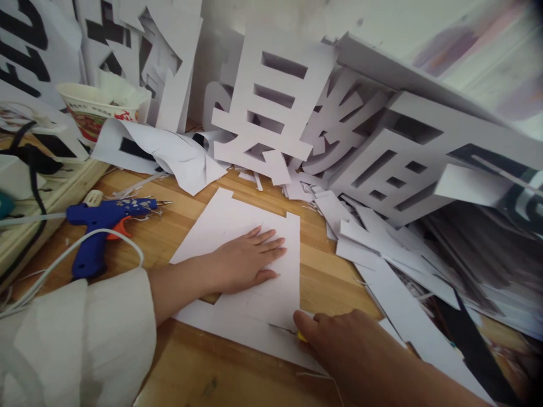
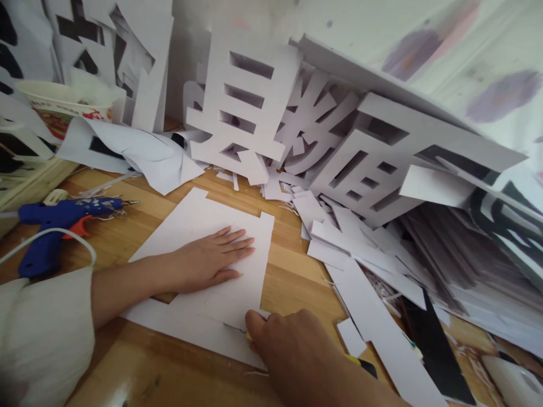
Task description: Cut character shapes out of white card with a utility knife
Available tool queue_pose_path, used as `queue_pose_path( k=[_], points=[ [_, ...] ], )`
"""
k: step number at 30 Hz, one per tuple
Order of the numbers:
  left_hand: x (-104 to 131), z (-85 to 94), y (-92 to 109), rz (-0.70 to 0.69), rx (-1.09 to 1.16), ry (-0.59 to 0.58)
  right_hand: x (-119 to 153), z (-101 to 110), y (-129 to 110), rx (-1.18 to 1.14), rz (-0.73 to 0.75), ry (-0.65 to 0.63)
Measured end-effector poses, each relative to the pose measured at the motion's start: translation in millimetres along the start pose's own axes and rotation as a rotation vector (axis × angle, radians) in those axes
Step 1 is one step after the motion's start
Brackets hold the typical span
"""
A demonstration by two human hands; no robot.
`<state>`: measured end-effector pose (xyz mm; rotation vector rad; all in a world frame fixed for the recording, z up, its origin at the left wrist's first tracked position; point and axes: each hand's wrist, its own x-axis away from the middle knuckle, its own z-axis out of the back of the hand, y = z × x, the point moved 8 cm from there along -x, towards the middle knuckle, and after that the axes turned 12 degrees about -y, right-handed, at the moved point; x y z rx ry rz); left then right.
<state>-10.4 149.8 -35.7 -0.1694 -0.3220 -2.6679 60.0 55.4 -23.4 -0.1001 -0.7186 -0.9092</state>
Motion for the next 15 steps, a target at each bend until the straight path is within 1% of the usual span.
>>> queue_pose_path(
  k=[4,10,15],
  points=[
    [0,0.1,0,-0.004,-0.003,0.001,3,-6,3,-0.035,-0.005,-0.063],
    [0,-0.2,0,0.002,-0.011,-0.008,9,-10,10,-0.009,-0.030,-0.045],
    [-1,-1.0,0,0.003,-0.003,-0.023,16,-15,15,-0.012,-0.040,-0.127]
  ],
)
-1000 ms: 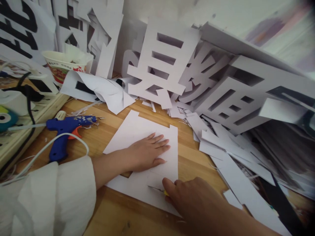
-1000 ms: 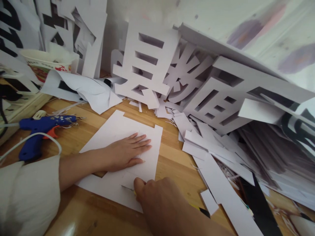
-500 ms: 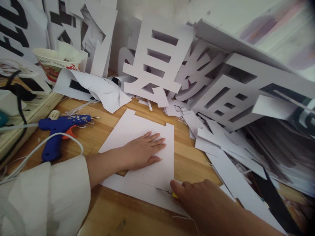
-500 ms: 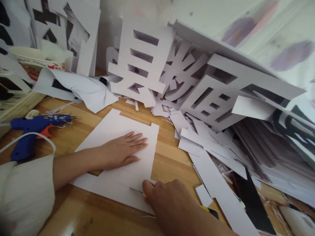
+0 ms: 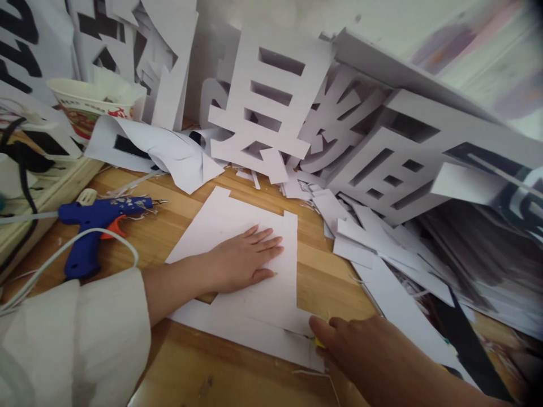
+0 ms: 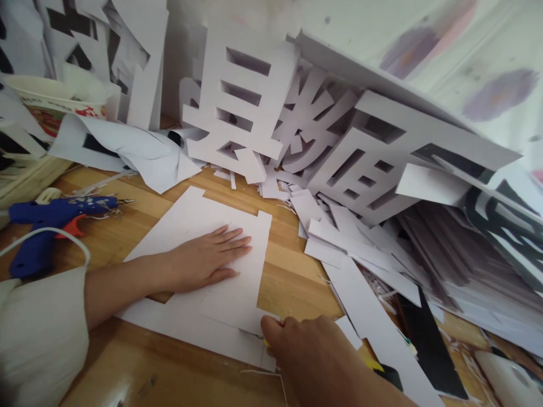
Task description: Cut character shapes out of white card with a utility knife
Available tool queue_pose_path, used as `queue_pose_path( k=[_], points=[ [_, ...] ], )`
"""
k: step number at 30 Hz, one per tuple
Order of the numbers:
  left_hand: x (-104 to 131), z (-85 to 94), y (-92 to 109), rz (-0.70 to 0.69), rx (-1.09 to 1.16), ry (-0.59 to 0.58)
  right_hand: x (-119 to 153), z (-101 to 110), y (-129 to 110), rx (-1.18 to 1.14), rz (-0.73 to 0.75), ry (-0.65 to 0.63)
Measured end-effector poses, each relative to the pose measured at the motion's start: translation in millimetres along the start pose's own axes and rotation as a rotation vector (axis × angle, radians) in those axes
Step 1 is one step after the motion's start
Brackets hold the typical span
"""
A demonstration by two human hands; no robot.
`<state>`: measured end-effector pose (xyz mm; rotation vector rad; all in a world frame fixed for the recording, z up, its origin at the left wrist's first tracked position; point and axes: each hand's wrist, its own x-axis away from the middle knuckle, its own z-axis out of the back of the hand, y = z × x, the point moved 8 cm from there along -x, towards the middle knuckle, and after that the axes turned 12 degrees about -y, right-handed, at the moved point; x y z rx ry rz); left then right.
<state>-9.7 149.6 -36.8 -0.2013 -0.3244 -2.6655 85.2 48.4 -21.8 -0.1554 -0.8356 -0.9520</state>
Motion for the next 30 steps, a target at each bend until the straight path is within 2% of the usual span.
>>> queue_pose_path(
  k=[4,10,21,26,30],
  points=[
    [0,-0.7,0,-0.003,0.002,-0.004,5,-9,6,-0.009,-0.026,-0.075],
    [1,0.1,-1,-0.014,-0.003,0.027,15,-22,17,-0.038,-0.082,-0.124],
    [1,1.1,-1,0.004,0.009,0.017,25,-39,25,-0.040,-0.076,0.040],
    [1,-1.2,-2,-0.003,0.016,0.018,27,-38,25,-0.044,-0.070,0.106],
    [0,-1.7,-2,-0.005,0.007,0.019,31,-44,30,0.002,-0.081,0.100]
  ],
)
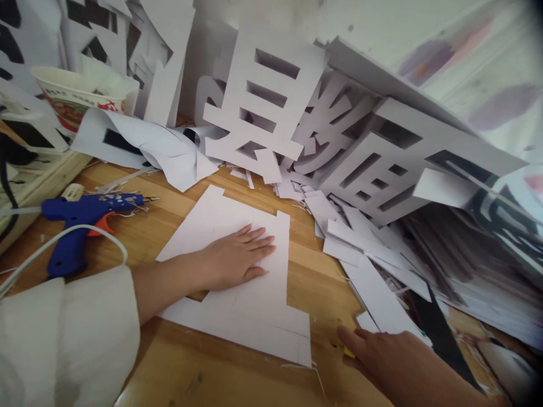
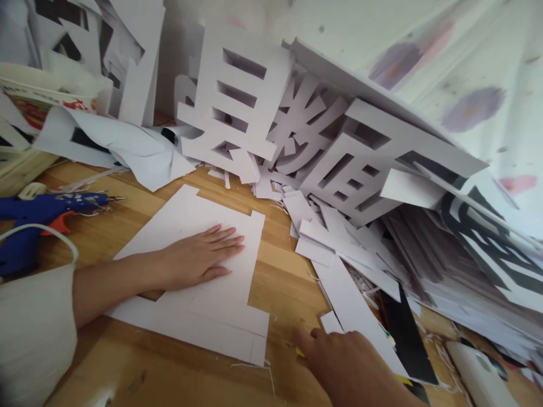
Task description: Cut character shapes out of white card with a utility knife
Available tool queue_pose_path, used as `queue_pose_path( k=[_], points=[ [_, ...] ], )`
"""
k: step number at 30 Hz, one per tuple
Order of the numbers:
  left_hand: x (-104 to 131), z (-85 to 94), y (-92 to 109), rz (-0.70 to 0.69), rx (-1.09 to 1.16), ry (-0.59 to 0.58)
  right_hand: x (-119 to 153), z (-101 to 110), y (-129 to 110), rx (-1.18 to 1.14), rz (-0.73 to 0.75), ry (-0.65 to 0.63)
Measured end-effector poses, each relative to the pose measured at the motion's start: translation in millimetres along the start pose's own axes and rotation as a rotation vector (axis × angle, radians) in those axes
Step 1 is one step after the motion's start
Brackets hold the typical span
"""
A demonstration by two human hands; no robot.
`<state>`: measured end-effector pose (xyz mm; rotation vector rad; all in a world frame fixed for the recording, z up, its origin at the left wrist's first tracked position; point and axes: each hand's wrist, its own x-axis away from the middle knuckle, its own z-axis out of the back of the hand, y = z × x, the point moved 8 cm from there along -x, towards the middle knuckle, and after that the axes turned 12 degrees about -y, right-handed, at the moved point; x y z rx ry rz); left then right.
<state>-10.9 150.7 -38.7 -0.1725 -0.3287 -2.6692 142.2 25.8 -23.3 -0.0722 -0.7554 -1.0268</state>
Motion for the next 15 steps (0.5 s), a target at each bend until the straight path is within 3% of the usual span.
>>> queue_pose_path(
  k=[4,8,11,15],
  points=[
    [-1,-0.9,0,0.012,-0.012,-0.004,14,-10,13,-0.039,-0.056,0.057],
    [-1,0.3,0,0.031,-0.024,0.028,19,-3,9,-0.205,-0.075,0.118],
    [0,1.9,1,0.033,-0.014,0.044,3,19,-7,-0.255,-0.095,0.094],
    [2,4.3,1,0.019,0.029,0.068,-31,59,-40,-0.219,-0.007,0.110]
  ],
)
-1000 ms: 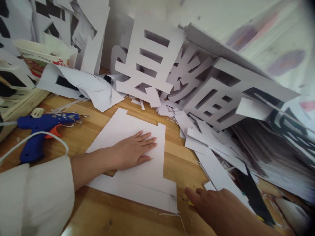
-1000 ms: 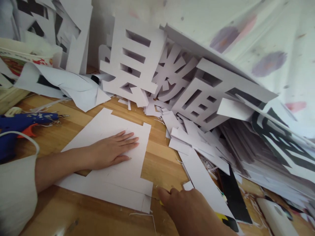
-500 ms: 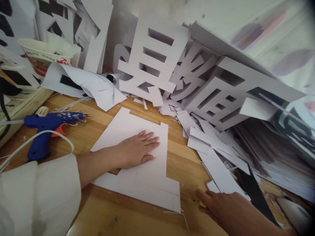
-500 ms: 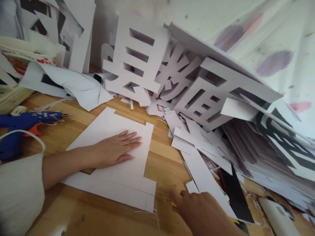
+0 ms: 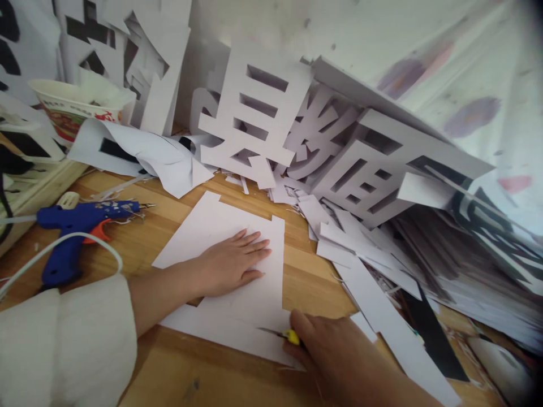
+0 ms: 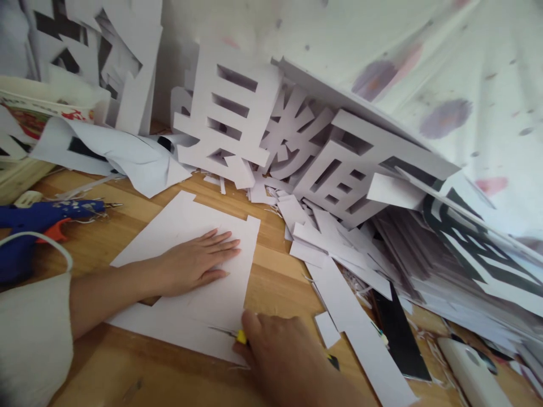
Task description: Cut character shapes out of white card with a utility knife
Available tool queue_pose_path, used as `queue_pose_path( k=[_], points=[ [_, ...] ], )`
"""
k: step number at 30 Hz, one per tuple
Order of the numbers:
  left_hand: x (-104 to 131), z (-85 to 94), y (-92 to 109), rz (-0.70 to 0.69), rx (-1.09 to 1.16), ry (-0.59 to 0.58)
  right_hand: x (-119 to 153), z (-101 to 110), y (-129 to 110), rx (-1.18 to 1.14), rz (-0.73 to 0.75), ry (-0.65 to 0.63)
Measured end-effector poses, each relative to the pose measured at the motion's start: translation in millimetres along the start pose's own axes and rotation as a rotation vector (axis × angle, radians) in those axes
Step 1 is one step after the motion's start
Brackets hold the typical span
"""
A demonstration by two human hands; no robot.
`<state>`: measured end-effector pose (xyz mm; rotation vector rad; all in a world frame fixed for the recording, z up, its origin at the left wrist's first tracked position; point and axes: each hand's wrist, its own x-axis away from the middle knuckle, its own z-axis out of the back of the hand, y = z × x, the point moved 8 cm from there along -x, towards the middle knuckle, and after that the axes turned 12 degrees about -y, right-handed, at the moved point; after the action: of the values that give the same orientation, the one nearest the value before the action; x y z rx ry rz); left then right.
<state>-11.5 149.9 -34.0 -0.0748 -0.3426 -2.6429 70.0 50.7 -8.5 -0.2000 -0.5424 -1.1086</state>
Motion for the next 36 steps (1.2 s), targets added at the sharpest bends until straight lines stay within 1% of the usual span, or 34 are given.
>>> queue_pose_path(
  k=[2,5,18,21,24,26,29,31,34,36],
  points=[
    [1,1.1,-1,-0.009,0.020,0.023,-14,9,-16,0.025,0.051,-0.009],
    [1,0.8,-1,-0.017,0.031,0.039,-26,15,-27,0.052,0.064,-0.033],
    [1,-0.3,0,-0.019,0.013,0.024,-32,16,-32,0.065,0.067,-0.066],
    [0,-1.1,0,-0.018,0.008,0.025,-33,15,-35,0.089,0.080,-0.037],
    [-1,-3.2,-1,-0.010,0.002,0.009,-32,15,-43,0.169,0.151,0.026],
    [-3,-4.7,-1,-0.001,-0.002,-0.007,-32,15,-48,0.219,0.190,0.036],
    [-5,-6.0,-1,0.011,-0.007,-0.027,-33,16,-50,0.271,0.178,0.025],
    [-5,-5.8,-1,0.009,-0.009,-0.034,-33,19,-51,0.290,0.170,0.046],
    [-3,-4.3,1,-0.019,-0.018,-0.039,-30,25,-53,0.314,0.196,0.087],
    [-2,-3.3,1,-0.034,-0.027,-0.046,-28,25,-52,0.333,0.203,0.087]
  ],
)
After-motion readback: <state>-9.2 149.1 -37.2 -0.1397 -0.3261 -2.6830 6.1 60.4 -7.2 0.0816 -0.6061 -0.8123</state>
